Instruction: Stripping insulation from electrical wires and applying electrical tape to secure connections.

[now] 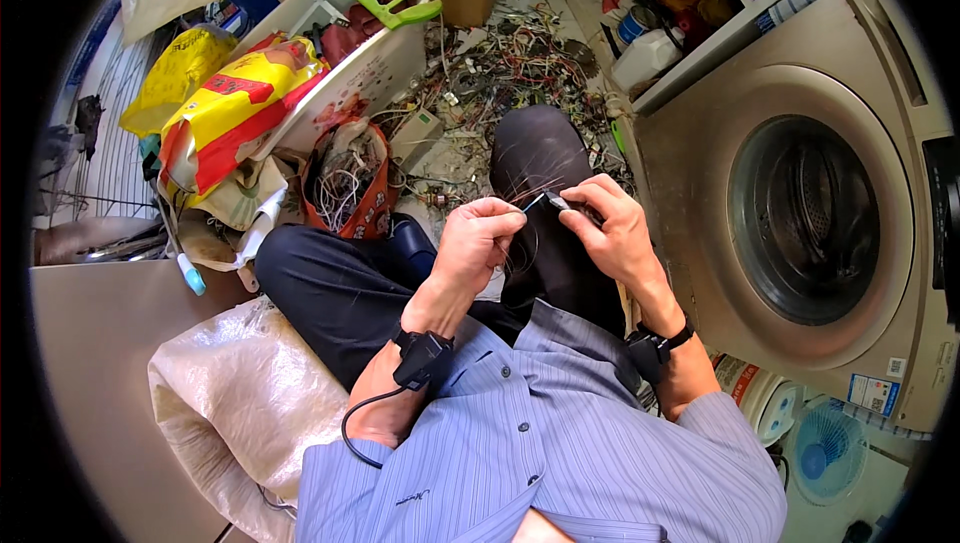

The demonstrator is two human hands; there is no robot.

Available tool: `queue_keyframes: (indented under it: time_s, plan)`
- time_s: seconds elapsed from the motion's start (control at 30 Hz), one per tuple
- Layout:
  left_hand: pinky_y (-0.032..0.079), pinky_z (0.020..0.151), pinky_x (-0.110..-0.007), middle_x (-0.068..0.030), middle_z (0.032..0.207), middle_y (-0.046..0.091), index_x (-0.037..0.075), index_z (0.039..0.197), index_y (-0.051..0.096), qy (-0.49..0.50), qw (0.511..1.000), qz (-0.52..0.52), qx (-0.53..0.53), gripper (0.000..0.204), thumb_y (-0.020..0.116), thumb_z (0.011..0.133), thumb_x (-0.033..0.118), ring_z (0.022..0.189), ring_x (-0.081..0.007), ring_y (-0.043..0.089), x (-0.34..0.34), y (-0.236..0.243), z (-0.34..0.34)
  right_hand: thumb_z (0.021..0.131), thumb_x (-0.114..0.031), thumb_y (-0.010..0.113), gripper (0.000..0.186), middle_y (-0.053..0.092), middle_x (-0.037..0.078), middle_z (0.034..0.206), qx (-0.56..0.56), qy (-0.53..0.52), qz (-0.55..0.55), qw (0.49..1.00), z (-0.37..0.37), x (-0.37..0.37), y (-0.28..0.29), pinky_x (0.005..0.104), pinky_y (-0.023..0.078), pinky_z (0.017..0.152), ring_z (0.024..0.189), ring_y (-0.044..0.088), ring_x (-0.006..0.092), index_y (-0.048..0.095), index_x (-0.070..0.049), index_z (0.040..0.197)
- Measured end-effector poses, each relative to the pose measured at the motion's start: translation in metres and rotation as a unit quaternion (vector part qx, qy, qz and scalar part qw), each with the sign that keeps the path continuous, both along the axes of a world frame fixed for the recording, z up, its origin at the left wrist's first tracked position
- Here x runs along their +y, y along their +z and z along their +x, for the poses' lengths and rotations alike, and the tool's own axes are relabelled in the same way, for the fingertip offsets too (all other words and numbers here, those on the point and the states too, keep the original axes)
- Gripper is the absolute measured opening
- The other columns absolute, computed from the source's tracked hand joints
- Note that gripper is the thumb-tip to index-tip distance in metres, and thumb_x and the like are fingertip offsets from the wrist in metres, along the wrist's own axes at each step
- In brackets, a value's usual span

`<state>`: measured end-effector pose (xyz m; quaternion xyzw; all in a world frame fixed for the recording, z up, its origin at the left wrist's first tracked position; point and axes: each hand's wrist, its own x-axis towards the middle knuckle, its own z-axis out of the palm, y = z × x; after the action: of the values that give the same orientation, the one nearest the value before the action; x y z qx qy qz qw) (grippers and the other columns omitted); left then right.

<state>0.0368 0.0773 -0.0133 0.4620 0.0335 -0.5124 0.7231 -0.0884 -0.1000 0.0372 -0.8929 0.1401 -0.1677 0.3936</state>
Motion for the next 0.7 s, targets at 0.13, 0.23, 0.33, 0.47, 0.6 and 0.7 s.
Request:
queue_keyframes:
  time_s: [0.13,0.23,0.33,0.47,0.6,0.7]
  plan:
    - [0.029,0.04,-0.022,0.0013,0.06,0.056,0.003,0.088,0.069,-0.001,1.0,0.001,0.02,0.004,0.073,0.088,0.006,0.043,-0.0066,0.043,0.003,0.003,-0.002,0.084,-0.009,0.076,0.02,0.066,0.014,0.097,-0.008,-0.021,-0.035,0.999,-0.003,0.007,-0.002,0.038,0.056,0.074,0.084,0.069,0.0332,0.07,-0.003,0.102]
    - [0.029,0.04,-0.022,0.0016,0.06,0.055,0.003,0.088,0.069,0.011,1.0,0.015,0.012,0.004,0.072,0.089,0.006,0.043,-0.0064,0.042,0.009,0.006,-0.004,0.083,-0.011,0.077,0.023,0.066,0.013,0.097,-0.001,-0.085,-0.036,0.996,-0.007,0.005,-0.006,0.0357,0.055,0.074,0.084,0.069,0.0295,0.07,-0.002,0.104]
    - [0.029,0.04,-0.022,0.0021,0.058,0.053,0.002,0.088,0.069,0.011,1.0,-0.001,0.01,0.004,0.071,0.089,0.005,0.042,-0.0061,0.041,0.006,0.007,-0.001,0.082,-0.016,0.081,0.03,0.065,0.009,0.096,0.016,-0.022,0.05,0.998,-0.008,-0.002,-0.003,0.0302,0.051,0.075,0.085,0.065,0.0193,0.071,-0.002,0.106]
    - [0.028,0.039,-0.022,0.0038,0.056,0.05,0.004,0.086,0.069,-0.005,0.998,-0.041,0.05,0.004,0.072,0.089,0.005,0.041,-0.0048,0.039,0.005,0.01,0.0,0.087,-0.015,0.077,0.02,0.062,-0.001,0.077,0.115,-0.082,0.304,0.942,-0.007,-0.001,0.007,0.0265,0.048,0.066,0.072,0.059,0.0098,0.072,0.0,0.1]
    - [0.026,0.038,-0.022,0.0052,0.056,0.049,0.005,0.084,0.069,-0.004,0.996,-0.061,0.067,0.006,0.073,0.087,0.005,0.04,-0.0039,0.037,0.003,0.013,-0.001,0.09,-0.016,0.076,0.017,0.056,-0.004,0.065,0.027,-0.126,0.456,0.881,0.001,-0.004,0.007,0.0212,0.032,0.047,0.053,0.047,0.0035,0.072,-0.001,0.095]
    - [0.026,0.038,-0.022,0.0051,0.056,0.05,0.005,0.083,0.069,-0.019,0.996,-0.051,0.067,0.006,0.074,0.087,0.004,0.04,-0.0038,0.037,-0.001,0.013,-0.005,0.089,-0.017,0.076,0.016,0.056,-0.004,0.065,0.057,-0.075,0.464,0.881,0.008,0.0,0.005,0.0208,0.033,0.048,0.054,0.047,0.0035,0.072,-0.002,0.093]
